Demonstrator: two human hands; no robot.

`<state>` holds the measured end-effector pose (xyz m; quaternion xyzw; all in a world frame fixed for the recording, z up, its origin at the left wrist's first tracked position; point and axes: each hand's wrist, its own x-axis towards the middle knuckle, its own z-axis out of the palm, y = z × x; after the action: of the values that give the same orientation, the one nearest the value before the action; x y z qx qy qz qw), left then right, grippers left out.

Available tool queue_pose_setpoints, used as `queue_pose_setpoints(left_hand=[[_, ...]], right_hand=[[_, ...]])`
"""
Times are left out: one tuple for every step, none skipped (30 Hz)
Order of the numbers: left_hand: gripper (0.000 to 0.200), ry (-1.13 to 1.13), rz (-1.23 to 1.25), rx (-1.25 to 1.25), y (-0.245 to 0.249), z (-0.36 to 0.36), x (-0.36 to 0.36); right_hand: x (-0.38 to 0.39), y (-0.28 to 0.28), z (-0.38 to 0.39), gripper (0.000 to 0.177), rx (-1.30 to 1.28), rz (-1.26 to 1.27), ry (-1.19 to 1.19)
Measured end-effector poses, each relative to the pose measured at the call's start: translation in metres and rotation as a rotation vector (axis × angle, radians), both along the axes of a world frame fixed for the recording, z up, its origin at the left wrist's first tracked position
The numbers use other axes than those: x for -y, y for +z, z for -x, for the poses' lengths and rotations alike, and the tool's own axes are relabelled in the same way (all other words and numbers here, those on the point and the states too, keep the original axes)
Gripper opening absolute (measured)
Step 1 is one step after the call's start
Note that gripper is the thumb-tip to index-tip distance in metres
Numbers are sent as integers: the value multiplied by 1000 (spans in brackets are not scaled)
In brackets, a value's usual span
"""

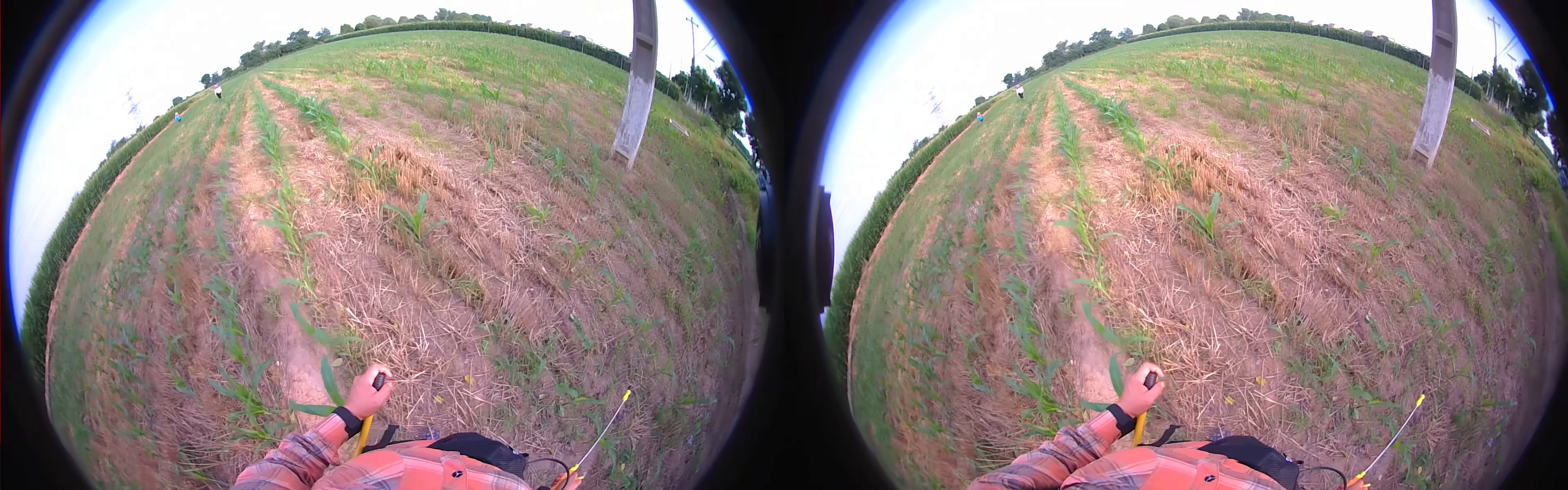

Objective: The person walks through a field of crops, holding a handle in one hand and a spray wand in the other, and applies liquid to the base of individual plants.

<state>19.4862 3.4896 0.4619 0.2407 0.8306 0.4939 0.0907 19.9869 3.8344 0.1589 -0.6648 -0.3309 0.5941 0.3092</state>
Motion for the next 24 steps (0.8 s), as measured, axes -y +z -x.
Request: queue_pose_setpoints(left_hand=[[15,10,3,-1,-3,5,-2],[15,20,1,-19,-7,10,-4],[15,27,-4,-36,-7,15,-8],[15,53,20,-17,-5,19,-12],[15,62,21,-17,-9,22,-14],[15,88,29,-9,-16,27,-15],[15,113,37,-1,-21,32,-18],[15,142,8,-28,-25,35,-22],[15,153,8,-31,-26,39,-28],[14,189,29,-12,-27,40,-34],[14,224,52,10,-27,38,-41],[14,252,54,-4,-24,38,-51],[14,261,53,-5,-22,42,-62],[14,296,20,-24,-25,44,-73],[14,319,-11,-31,-28,44,-87],[14,333,-25,-48,-28,50,-103],[14,331,-25,-44,-29,50,-115],[13,326,-21,-18,-25,51,-133],[13,311,-16,2,-21,55,-151],[14,276,-31,-9,-24,59,-164],[14,244,-53,-22,-28,64,-181],[16,226,-111,65,-21,62,-200],[17,182,-48,19,-25,66,-209],[17,184,-41,33,-28,68,-220]], right_hand=[[-10,-1,18,26,-17,8,11],[-19,-5,38,23,-41,15,30],[-28,-5,56,21,-71,18,46],[-37,-5,75,20,-97,27,66],[-47,-8,95,19,-130,52,88],[-51,1,122,17,-41,68,134],[-44,26,161,16,48,82,178],[-45,38,187,17,17,94,282],[-48,45,209,17,-15,105,390],[-52,40,228,17,-79,56,502],[-55,34,246,17,-140,10,614],[-57,41,266,17,-169,-55,729],[-60,52,288,17,-198,-125,839],[-68,52,306,17,-173,-227,989],[-79,49,318,17,-133,-324,1128],[-89,45,330,21,-134,-266,1196],[-101,19,337,26,-20,-287,1302],[-106,84,354,30,27,-272,1428],[-115,85,362,30,19,-280,1496],[-121,115,371,29,-48,-130,1509],[-132,104,373,29,-58,-228,1583],[-141,98,373,21,83,-180,1643],[-151,85,370,21,70,-204,1624],[-157,75,362,21,50,-221,1605]])
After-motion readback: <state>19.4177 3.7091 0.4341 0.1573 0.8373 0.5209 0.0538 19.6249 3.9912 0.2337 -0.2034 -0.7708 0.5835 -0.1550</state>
